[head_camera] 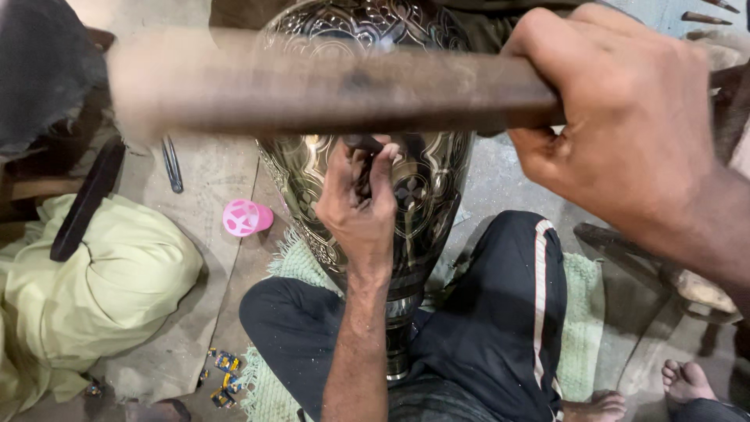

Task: The person uses a hammer and a metal chisel to engrave decorative patterns onto a large, polished metal vessel. They repeatedly strike the chisel to create fine lines and shapes on the surface.

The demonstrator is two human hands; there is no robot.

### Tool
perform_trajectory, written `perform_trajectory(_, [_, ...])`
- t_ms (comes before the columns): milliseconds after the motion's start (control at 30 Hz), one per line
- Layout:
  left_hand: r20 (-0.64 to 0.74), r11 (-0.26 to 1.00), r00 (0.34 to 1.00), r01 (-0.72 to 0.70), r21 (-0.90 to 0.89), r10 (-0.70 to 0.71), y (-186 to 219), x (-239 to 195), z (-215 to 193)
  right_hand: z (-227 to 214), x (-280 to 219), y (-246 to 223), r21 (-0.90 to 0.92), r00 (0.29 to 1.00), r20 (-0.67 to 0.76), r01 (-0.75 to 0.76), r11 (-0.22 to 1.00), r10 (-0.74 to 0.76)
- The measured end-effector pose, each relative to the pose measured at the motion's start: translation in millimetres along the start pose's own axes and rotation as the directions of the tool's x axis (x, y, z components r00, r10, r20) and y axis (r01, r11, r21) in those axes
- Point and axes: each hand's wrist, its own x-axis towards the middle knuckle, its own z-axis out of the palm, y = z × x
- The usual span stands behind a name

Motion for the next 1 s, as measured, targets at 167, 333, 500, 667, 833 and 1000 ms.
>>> perform_trajectory(167, [-0.023, 0.998, 0.999, 0.042, 0.039, -0.041, -5.7, -3.0, 2.9, -0.5, 1.9, -1.7, 0.123, 0.992, 0.116, -0.072, 0.990, 0.058])
perform_trajectory(333, [-0.051, 0.991, 0.999, 0.010, 0.131, -0.004, -21.3, -12.1, 4.8, 3.2, -8.2, 2.5, 0.043, 0.999, -0.035, 0.031, 0.999, -0.029])
perform_trajectory(500, [-0.041, 0.992, 0.994, -0.094, 0.089, 0.098, -26.5, -12.6, 4.3, 8.5, -17.5, 4.0, -0.020, 1.000, -0.001, -0.024, 0.999, 0.024])
perform_trajectory(667, [0.039, 1.000, 0.999, -0.016, -0.016, 0.017, -21.7, 35.3, -9.9, 6.5, -25.5, 12.4, 0.088, 0.989, 0.032, -0.143, 0.986, 0.141])
perform_trajectory(833, [0.333, 0.992, 0.942, 0.088, -0.092, -0.052, -4.4, 75.4, -15.1, 14.7, -43.5, 26.2, 0.183, 0.944, 0.128, -0.324, 0.928, 0.305])
perform_trajectory(1000, [0.442, 0.976, 0.897, 0.105, -0.191, -0.010, 8.7, 84.5, -21.1, 28.1, -52.6, 29.4, 0.222, 0.922, 0.115, -0.387, 0.895, 0.370])
